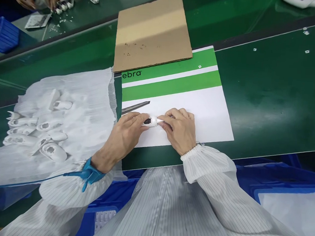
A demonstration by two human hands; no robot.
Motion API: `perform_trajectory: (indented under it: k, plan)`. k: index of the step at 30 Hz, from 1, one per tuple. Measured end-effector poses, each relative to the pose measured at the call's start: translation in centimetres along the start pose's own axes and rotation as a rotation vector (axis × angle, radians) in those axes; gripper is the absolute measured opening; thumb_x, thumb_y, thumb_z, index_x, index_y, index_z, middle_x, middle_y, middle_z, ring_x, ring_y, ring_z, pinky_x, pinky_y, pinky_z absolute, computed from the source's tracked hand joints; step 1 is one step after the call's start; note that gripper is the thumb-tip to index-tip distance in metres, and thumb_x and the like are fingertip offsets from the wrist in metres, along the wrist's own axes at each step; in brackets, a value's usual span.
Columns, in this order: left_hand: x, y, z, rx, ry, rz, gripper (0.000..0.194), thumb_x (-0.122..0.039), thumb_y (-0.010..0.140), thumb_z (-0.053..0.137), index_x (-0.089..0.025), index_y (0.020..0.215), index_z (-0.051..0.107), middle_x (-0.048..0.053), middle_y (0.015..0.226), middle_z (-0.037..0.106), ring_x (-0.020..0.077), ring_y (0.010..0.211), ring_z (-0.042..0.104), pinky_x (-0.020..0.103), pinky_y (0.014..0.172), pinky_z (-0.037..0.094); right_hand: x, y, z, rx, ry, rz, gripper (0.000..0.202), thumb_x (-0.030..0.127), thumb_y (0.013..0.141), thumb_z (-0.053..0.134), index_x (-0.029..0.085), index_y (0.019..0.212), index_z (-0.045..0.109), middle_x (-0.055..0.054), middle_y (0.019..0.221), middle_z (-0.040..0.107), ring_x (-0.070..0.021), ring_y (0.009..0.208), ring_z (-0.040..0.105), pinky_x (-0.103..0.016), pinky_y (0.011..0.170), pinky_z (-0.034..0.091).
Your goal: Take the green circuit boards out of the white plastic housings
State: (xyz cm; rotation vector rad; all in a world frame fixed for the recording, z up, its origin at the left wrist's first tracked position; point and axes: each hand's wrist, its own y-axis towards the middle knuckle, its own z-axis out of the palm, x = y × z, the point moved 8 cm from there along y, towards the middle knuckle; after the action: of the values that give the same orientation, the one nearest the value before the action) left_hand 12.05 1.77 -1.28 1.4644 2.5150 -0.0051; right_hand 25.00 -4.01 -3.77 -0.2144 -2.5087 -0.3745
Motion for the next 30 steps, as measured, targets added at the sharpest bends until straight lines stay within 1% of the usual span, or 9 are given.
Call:
perform_trajectory:
  k: [4,9,13,17,19,21,24,27,30]
  plan:
    - [0.3,0.4,-0.1,0.041,-0.044,0.020,0.024,-0.016,0.096,0.051,-0.016,0.120,0.056,0.009,0.112,0.070,0.0249,0.114,0.058,0.040,0.097,0.049,0.1,0.0,0.0,-0.011,-0.010,-0.016,0.027,0.045,0.098,0.050,0.033,0.104,0.073,0.000,0.100,0.068,-0.0189,0.085,0.049,-0.038,0.078,0.030]
    - [-0.1,1.4,-0.1,0.139,-0.026,-0.014,0.017,-0.021,0.093,0.060,-0.015,0.108,0.062,0.009,0.094,0.070,0.0250,0.100,0.062,0.035,0.080,0.055,0.1,-0.1,-0.1,-0.026,-0.003,-0.019,0.029,0.046,0.098,0.048,0.032,0.102,0.074,-0.001,0.099,0.068,-0.0191,0.084,0.050,-0.038,0.078,0.030]
    - [-1.1,1.8,0.3,0.116,0.167,-0.058,0.017,-0.014,0.095,0.050,-0.012,0.098,0.066,0.013,0.088,0.069,0.0276,0.091,0.062,0.038,0.071,0.054,0.0,0.0,-0.3,-0.017,0.015,0.018,0.030,0.047,0.097,0.049,0.031,0.100,0.074,-0.002,0.098,0.069,-0.0196,0.085,0.051,-0.039,0.080,0.031]
    - [-0.3,1.8,0.6,0.096,0.074,-0.089,0.014,-0.024,0.094,0.058,-0.016,0.100,0.069,0.009,0.080,0.065,0.0241,0.088,0.063,0.033,0.068,0.054,0.7,0.8,0.2,0.005,0.017,0.040,0.033,0.054,0.094,0.051,0.030,0.105,0.072,-0.002,0.101,0.067,-0.0208,0.090,0.051,-0.039,0.079,0.031]
    - [1.3,1.6,0.2,0.068,-0.039,-0.192,0.023,-0.030,0.089,0.067,-0.018,0.108,0.068,0.008,0.087,0.066,0.0228,0.088,0.065,0.033,0.073,0.055,1.6,1.2,0.6,-0.015,-0.001,0.006,0.035,0.056,0.093,0.052,0.031,0.109,0.071,-0.003,0.104,0.066,-0.0213,0.092,0.051,-0.039,0.079,0.031]
    - [2.5,1.3,-0.1,0.042,-0.194,-0.291,0.046,-0.036,0.082,0.075,-0.019,0.123,0.061,0.009,0.107,0.068,0.0228,0.095,0.066,0.036,0.083,0.055,2.2,1.4,1.1,-0.027,-0.024,-0.023,0.033,0.054,0.095,0.051,0.032,0.111,0.070,-0.003,0.105,0.064,-0.0210,0.092,0.050,-0.039,0.079,0.031]
    - [2.6,1.1,-0.3,0.038,-0.365,-0.314,0.067,-0.043,0.079,0.077,-0.020,0.136,0.050,0.009,0.127,0.064,0.0240,0.112,0.063,0.039,0.096,0.051,2.4,1.1,1.5,-0.026,-0.056,-0.012,0.027,0.046,0.096,0.052,0.033,0.112,0.069,-0.004,0.106,0.063,-0.0219,0.092,0.047,-0.040,0.078,0.030]
    - [1.6,1.2,0.0,0.046,-0.386,-0.289,0.049,-0.039,0.085,0.072,-0.021,0.127,0.057,0.005,0.118,0.069,0.0225,0.112,0.062,0.037,0.096,0.050,2.4,0.8,1.7,-0.012,-0.053,0.029,0.023,0.032,0.093,0.056,0.034,0.113,0.068,-0.004,0.104,0.062,-0.0226,0.091,0.046,-0.039,0.076,0.032]
    - [1.2,1.3,0.2,-0.028,-0.388,-0.320,0.034,-0.032,0.087,0.071,-0.023,0.118,0.061,0.002,0.113,0.069,0.0199,0.108,0.062,0.034,0.094,0.049,2.2,0.8,1.6,-0.049,-0.037,0.085,0.032,0.021,0.092,0.054,0.036,0.115,0.069,-0.004,0.103,0.061,-0.0234,0.092,0.044,-0.040,0.077,0.034]
